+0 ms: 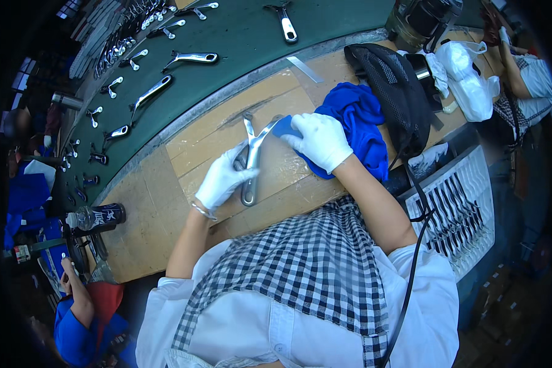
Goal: The person cleans metal handles by wiping them down with a blue cloth.
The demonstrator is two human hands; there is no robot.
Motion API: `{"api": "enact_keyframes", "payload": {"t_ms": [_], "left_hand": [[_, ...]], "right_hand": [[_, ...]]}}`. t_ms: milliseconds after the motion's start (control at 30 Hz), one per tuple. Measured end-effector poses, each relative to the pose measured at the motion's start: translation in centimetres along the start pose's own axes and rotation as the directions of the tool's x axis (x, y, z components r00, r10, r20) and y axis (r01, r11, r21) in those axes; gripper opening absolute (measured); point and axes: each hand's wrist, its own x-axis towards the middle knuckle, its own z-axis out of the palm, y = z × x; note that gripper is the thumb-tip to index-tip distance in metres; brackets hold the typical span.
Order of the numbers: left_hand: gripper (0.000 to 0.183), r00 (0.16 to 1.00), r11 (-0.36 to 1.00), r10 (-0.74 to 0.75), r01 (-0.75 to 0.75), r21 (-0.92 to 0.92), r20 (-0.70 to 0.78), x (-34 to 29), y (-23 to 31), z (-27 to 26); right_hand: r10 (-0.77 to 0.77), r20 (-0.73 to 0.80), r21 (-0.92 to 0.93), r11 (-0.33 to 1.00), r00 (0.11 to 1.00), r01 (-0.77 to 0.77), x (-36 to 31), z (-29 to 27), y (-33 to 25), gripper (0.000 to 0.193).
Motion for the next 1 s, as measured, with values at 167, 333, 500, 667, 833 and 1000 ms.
{"api": "enact_keyframes", "payload": {"t_ms": [167,333,500,667,833,1000], "left_hand": [[0.040,0.996,0.814,-0.072,0.030,-0.581,-0.049,-0.2,-2.7,-1.5],[0.035,0.986,0.767,-0.085,-0.027,-0.641,-0.143,-0.6,-2.9,-0.5],[0.029,0.985,0.779,-0.081,-0.034,-0.626,-0.155,-1.0,-2.8,-0.7],[0.056,0.933,0.960,0.206,-0.136,0.243,-0.294,-2.4,0.0,1.6],[0.065,0.925,0.898,0.206,-0.048,0.438,-0.321,-2.8,0.4,5.2],[0.037,0.915,0.296,-0.136,0.403,-0.866,0.379,-2.8,-0.6,1.5]], "right_hand": [[-0.005,0.012,0.007,1.000,1.000,0.005,-0.2,-0.9,-0.5,0.032],[-0.041,0.005,0.019,0.999,0.999,0.041,-0.3,-0.2,-0.2,0.032],[-0.023,-0.019,0.003,1.000,1.000,0.023,-0.3,-1.1,-1.1,0.031],[-0.110,0.075,-0.079,0.990,0.991,0.116,-2.0,-2.5,-2.9,0.039],[-0.223,-0.048,-0.182,0.960,0.974,0.211,-3.1,-0.4,-3.0,0.042],[-0.019,-0.119,0.043,0.999,0.993,0.024,-0.5,0.0,-2.5,0.039]]}}
